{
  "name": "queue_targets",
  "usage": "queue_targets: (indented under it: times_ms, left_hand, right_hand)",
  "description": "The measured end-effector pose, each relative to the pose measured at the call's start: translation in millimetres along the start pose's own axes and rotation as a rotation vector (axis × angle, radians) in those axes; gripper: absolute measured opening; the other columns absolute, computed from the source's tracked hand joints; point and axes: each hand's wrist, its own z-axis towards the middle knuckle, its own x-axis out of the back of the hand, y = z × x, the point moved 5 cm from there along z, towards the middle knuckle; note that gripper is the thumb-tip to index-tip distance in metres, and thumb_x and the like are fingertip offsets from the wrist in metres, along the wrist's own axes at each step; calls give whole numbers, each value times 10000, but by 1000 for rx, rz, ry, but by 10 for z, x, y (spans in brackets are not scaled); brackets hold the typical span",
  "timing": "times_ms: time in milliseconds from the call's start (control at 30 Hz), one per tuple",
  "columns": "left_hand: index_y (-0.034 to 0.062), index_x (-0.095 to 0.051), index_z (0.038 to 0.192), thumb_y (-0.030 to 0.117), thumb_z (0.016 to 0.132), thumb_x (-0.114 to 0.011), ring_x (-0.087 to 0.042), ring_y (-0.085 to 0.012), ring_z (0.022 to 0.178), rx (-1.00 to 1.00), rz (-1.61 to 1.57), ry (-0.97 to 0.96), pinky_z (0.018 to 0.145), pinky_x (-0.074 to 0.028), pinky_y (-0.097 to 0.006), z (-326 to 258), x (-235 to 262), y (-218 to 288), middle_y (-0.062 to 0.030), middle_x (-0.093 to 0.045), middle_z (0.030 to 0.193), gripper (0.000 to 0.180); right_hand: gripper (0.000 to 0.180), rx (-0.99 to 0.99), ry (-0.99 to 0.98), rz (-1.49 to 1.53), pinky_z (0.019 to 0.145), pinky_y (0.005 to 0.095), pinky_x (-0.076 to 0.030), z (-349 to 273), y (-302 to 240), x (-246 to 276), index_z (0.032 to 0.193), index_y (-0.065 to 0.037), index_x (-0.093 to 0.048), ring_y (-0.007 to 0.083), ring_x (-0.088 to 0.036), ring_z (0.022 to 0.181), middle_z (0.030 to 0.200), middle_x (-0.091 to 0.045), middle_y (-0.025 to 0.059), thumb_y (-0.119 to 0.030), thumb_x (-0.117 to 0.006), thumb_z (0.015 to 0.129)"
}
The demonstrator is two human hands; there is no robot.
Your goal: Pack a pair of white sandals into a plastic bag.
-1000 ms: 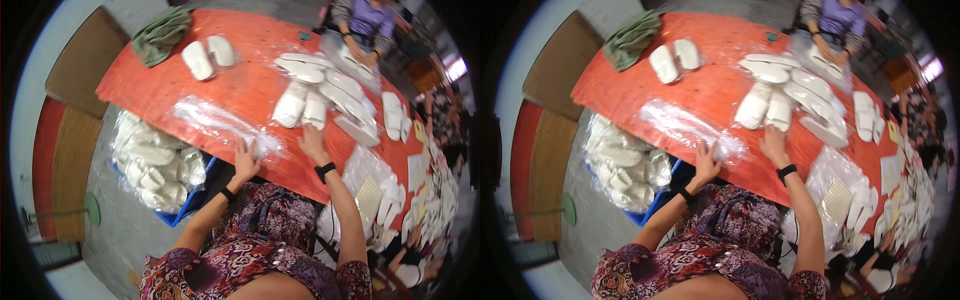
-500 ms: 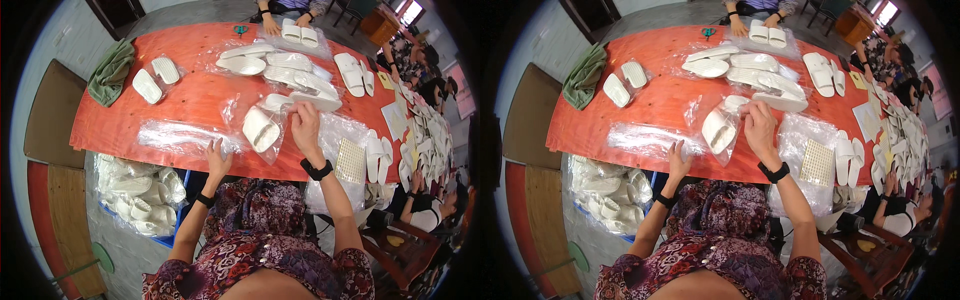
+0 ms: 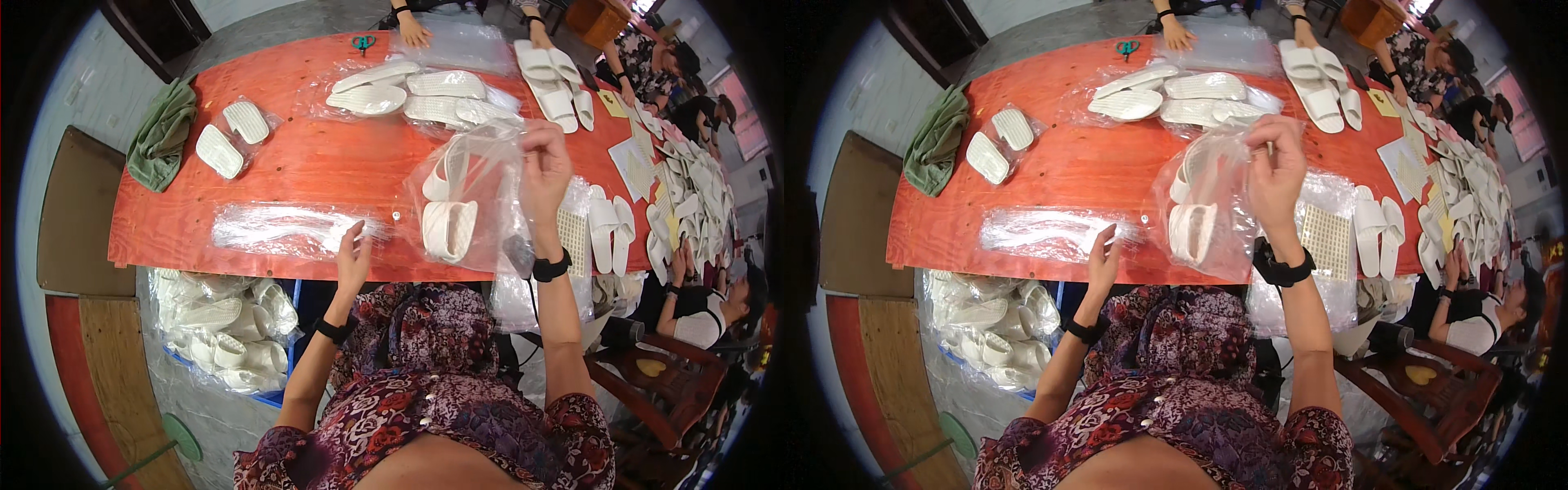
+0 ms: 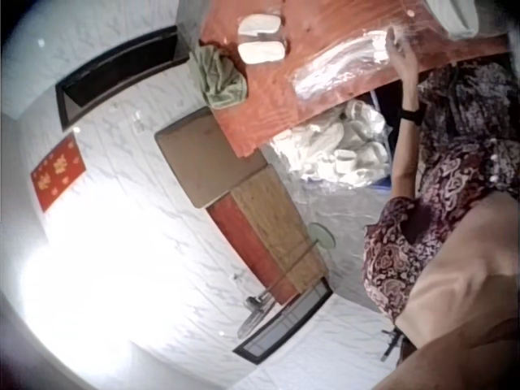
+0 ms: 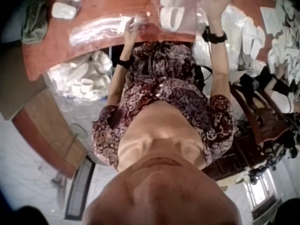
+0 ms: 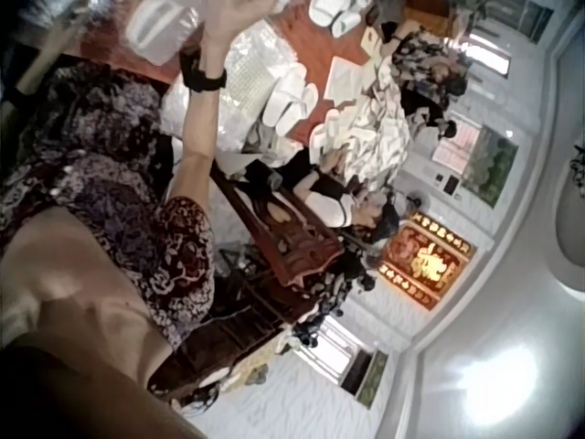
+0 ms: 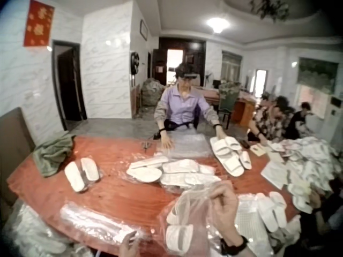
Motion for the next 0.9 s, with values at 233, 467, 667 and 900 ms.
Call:
queue_targets:
  times_ms: [233,467,667,900]
  left_hand:
    - [38,-452,1334,269,986,-489,-554,-175,1075,407,-505,-218,900,-464,-312,-57,-324,-72,-111,-563,1213,419]
    - [98,-339,1416,327,986,-467,-527,-216,1145,576,-742,-509,962,-423,-365,13,-939,275,-86,-509,1300,504]
    - [106,-281,1443,258,980,-483,-506,-163,1172,409,-902,-657,968,-423,-342,184,-1267,583,-81,-501,1310,527]
    - [60,-397,1296,106,937,-567,-598,-143,1040,512,-1003,-575,850,-515,-281,-123,-1209,894,-79,-577,1203,401]
  right_hand:
    - [128,-80,119,216,877,260,-400,-24,-43,253,829,-45,-498,125,-498,936,1023,-543,60,68,-524,883]
    - [149,-101,142,344,905,294,-418,-70,-245,337,838,-37,-458,130,-511,887,957,-520,55,43,-579,870]
    - [121,-93,99,257,881,286,-406,-186,-386,389,821,-56,-470,130,-494,931,1000,-515,61,23,-539,882]
    - [134,-77,134,303,882,294,-408,-206,-505,538,835,-55,-457,136,-495,932,1001,-509,69,6,-565,884]
